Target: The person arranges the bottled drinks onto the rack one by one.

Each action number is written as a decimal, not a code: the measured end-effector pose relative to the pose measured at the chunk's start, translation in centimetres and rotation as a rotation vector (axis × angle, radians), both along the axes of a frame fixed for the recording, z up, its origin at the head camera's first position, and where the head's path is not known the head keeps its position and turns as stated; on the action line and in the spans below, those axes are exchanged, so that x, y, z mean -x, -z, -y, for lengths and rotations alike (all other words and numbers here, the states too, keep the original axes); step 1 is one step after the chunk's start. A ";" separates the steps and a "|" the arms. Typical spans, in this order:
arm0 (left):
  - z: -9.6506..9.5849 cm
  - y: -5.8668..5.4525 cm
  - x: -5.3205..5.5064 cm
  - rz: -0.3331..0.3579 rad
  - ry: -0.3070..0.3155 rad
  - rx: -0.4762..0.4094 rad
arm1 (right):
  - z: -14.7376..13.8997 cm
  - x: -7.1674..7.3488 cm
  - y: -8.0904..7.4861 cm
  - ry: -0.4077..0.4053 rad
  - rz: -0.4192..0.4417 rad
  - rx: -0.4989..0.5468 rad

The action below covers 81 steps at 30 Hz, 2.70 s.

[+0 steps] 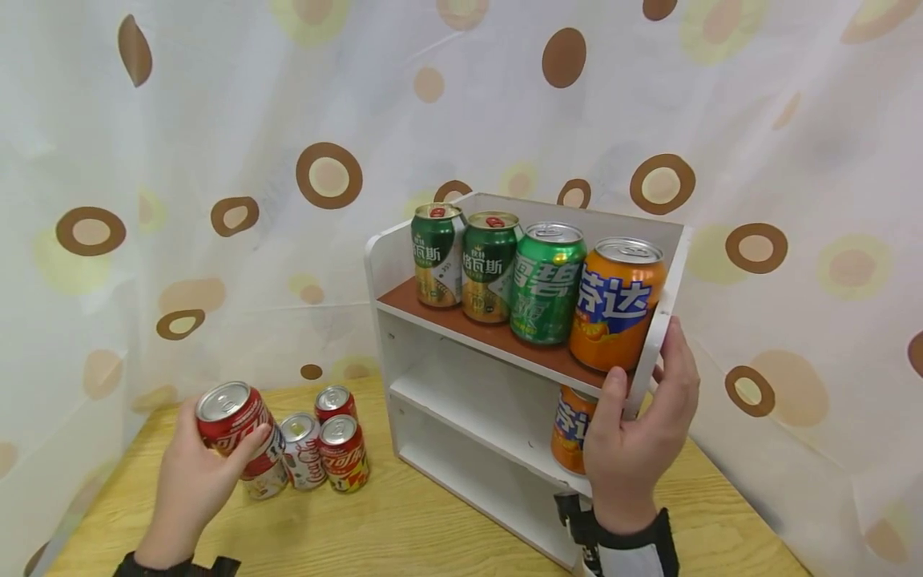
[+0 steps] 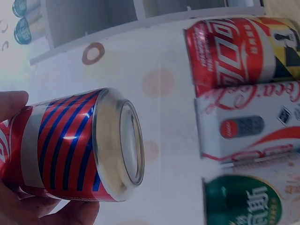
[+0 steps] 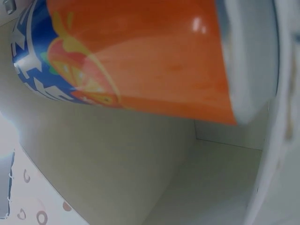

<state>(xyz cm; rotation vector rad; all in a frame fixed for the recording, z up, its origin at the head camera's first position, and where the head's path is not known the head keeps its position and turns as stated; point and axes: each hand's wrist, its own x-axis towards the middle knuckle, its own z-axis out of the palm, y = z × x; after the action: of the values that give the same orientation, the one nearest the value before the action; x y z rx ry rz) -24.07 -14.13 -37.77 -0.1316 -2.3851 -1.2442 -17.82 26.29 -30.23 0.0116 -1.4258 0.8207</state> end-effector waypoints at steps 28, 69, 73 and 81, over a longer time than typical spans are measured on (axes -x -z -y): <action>-8.7 -1.8 1.2 -0.065 0.218 -0.069 | -0.2 0.0 -0.1 -0.014 0.001 -0.012; -17.8 -1.3 3.9 -0.144 0.393 -0.062 | -0.7 0.1 0.3 -0.012 0.026 -0.012; -18.2 -1.4 4.4 -0.140 0.399 -0.051 | -0.7 0.1 0.3 -0.011 0.027 -0.013; -18.7 -1.7 5.1 -0.085 0.431 -0.067 | -0.8 0.1 0.3 -0.005 0.031 -0.014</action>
<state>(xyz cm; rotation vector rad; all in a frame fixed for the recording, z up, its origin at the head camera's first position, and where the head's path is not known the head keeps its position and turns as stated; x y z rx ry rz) -29.15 4.53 -36.08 -0.6932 -2.3099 -1.4678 -17.88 27.10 -30.55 0.0134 -1.4609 0.8182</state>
